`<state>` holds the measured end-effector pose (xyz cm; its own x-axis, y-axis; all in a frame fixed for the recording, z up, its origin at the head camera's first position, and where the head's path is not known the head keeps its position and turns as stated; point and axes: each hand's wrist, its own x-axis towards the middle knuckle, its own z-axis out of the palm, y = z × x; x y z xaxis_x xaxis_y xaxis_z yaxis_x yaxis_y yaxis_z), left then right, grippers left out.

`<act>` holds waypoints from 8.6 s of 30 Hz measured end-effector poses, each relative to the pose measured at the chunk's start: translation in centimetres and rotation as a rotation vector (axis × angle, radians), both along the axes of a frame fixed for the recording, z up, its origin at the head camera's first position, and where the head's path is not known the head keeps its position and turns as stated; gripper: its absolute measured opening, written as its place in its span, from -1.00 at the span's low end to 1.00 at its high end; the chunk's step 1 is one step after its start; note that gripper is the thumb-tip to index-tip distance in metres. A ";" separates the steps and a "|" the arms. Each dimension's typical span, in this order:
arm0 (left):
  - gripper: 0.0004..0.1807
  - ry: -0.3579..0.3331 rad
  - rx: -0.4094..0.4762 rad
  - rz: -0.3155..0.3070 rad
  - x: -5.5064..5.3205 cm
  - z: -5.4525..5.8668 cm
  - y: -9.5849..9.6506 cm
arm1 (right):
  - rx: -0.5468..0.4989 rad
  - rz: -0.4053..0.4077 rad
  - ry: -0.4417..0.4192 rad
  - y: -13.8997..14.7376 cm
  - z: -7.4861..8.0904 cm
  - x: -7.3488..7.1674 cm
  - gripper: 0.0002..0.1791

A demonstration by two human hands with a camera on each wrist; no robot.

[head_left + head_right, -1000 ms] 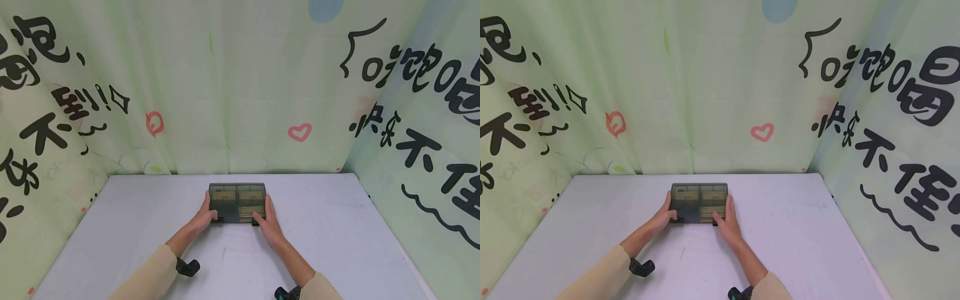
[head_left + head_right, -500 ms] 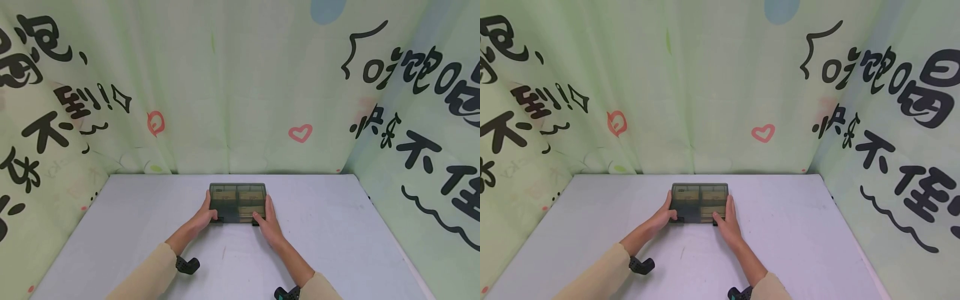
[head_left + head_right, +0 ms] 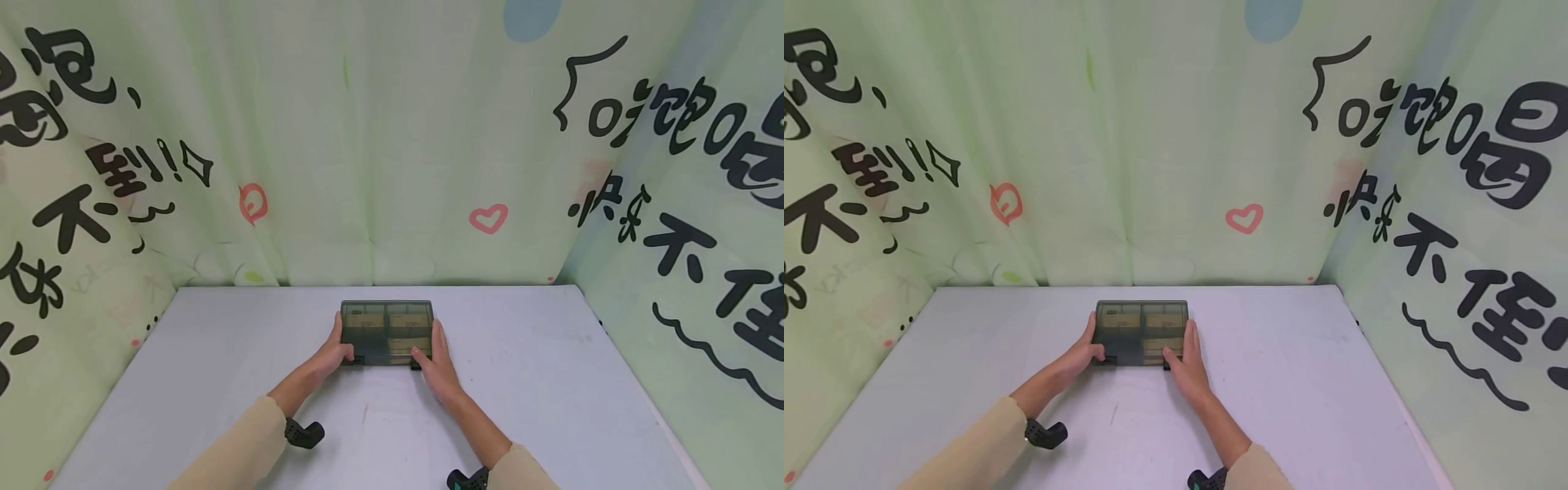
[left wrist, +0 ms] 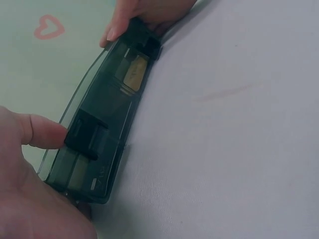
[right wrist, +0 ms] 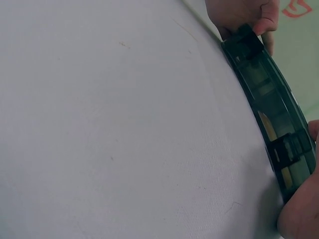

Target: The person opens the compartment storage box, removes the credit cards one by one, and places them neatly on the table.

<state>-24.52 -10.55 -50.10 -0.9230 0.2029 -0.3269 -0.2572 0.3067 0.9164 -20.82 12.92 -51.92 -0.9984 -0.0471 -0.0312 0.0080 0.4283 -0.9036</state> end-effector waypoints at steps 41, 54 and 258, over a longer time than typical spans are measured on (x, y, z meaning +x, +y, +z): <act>0.26 0.000 0.004 -0.004 -0.1 0.2 0.3 | 0.037 -0.052 0.008 -0.4 0.3 -0.2 -0.15; 0.25 -0.009 -0.001 -0.003 -0.2 0.3 0.0 | 0.039 -0.033 0.011 -0.4 0.0 -0.1 -0.14; -0.14 0.156 0.013 -0.023 0.9 -0.5 -3.0 | 0.074 0.001 0.125 2.7 7.0 -6.0 -0.31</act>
<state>-23.60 -13.53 -50.63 -0.9575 0.2277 -0.1770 -0.1044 0.2986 0.9487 -26.77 15.57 -44.92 -0.9947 -0.0501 0.0895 -0.1025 0.4941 -0.8633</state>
